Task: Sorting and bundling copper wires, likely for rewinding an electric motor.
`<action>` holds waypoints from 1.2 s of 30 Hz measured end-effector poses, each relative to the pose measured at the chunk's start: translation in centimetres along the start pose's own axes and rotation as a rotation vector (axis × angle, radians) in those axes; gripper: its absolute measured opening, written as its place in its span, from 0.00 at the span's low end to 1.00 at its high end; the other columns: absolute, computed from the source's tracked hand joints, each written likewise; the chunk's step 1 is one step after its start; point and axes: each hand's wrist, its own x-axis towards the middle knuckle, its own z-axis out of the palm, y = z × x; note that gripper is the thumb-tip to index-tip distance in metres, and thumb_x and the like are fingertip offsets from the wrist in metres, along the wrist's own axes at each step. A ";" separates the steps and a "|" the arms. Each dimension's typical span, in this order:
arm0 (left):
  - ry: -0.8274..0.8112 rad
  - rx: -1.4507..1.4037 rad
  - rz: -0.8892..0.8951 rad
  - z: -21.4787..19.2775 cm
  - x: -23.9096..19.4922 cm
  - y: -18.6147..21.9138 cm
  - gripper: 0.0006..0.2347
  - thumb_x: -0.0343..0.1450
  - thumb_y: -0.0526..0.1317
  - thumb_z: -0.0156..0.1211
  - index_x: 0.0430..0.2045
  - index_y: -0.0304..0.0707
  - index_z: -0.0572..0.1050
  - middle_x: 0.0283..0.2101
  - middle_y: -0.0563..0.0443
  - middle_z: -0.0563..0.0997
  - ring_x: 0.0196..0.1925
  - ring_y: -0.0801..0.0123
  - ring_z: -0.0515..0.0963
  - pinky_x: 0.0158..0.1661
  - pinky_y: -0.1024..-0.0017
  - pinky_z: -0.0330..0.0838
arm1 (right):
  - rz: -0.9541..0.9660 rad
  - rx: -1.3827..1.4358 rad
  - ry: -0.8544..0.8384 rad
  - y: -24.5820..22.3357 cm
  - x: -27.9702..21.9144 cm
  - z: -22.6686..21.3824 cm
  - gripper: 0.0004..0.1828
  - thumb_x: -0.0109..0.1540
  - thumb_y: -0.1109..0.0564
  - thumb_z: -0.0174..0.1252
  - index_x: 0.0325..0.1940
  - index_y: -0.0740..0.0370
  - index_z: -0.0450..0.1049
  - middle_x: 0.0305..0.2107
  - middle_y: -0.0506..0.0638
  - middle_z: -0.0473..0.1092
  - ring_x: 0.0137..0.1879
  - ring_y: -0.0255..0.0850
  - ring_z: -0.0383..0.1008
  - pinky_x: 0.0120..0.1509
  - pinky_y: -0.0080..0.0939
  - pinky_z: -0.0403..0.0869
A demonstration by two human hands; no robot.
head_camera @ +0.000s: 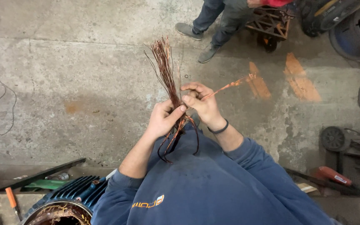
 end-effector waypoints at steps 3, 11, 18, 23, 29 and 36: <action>-0.026 0.049 -0.021 0.2 0.2 -0.2 0.09 0.74 0.41 0.62 0.36 0.31 0.81 0.23 0.55 0.80 0.26 0.81 0.74 0.27 0.75 0.70 | 0.067 -0.213 -0.012 -1.2 0.6 0.8 0.12 0.63 0.60 0.63 0.50 0.65 0.77 0.34 0.43 0.77 0.37 0.27 0.72 0.43 0.29 0.72; -0.039 -0.062 -0.020 0.0 0.2 -0.4 0.08 0.75 0.39 0.61 0.37 0.31 0.79 0.25 0.56 0.81 0.28 0.81 0.76 0.30 0.76 0.72 | 0.053 -0.153 0.022 -0.8 0.7 1.0 0.07 0.65 0.60 0.63 0.45 0.64 0.75 0.36 0.44 0.76 0.43 0.29 0.74 0.50 0.31 0.75; -0.048 -0.003 -0.022 -0.2 0.3 -0.8 0.09 0.75 0.40 0.62 0.36 0.31 0.79 0.25 0.55 0.80 0.28 0.81 0.76 0.29 0.76 0.72 | 0.056 -0.170 -0.018 0.9 0.6 -0.9 0.07 0.65 0.59 0.65 0.43 0.65 0.76 0.34 0.44 0.74 0.40 0.29 0.71 0.47 0.31 0.72; -0.048 0.023 0.010 -0.5 0.2 -0.5 0.11 0.76 0.44 0.60 0.38 0.32 0.80 0.25 0.55 0.79 0.28 0.80 0.75 0.31 0.74 0.72 | -0.136 0.193 -0.099 1.0 0.9 -0.5 0.14 0.66 0.53 0.70 0.36 0.61 0.72 0.39 0.44 0.70 0.43 0.32 0.69 0.51 0.34 0.70; -0.046 0.045 -0.027 0.1 0.2 -0.3 0.11 0.75 0.43 0.61 0.38 0.32 0.81 0.23 0.52 0.80 0.27 0.78 0.76 0.29 0.73 0.72 | 0.056 -0.127 -0.005 -1.2 0.8 0.5 0.11 0.61 0.59 0.67 0.42 0.61 0.72 0.29 0.39 0.68 0.34 0.27 0.66 0.39 0.29 0.67; -0.060 0.092 0.011 0.3 0.2 0.7 0.10 0.74 0.42 0.60 0.38 0.33 0.81 0.22 0.53 0.81 0.25 0.79 0.79 0.29 0.74 0.72 | 0.053 -0.292 0.000 -1.4 0.4 0.8 0.07 0.65 0.60 0.65 0.43 0.67 0.77 0.35 0.46 0.77 0.41 0.30 0.74 0.47 0.32 0.74</action>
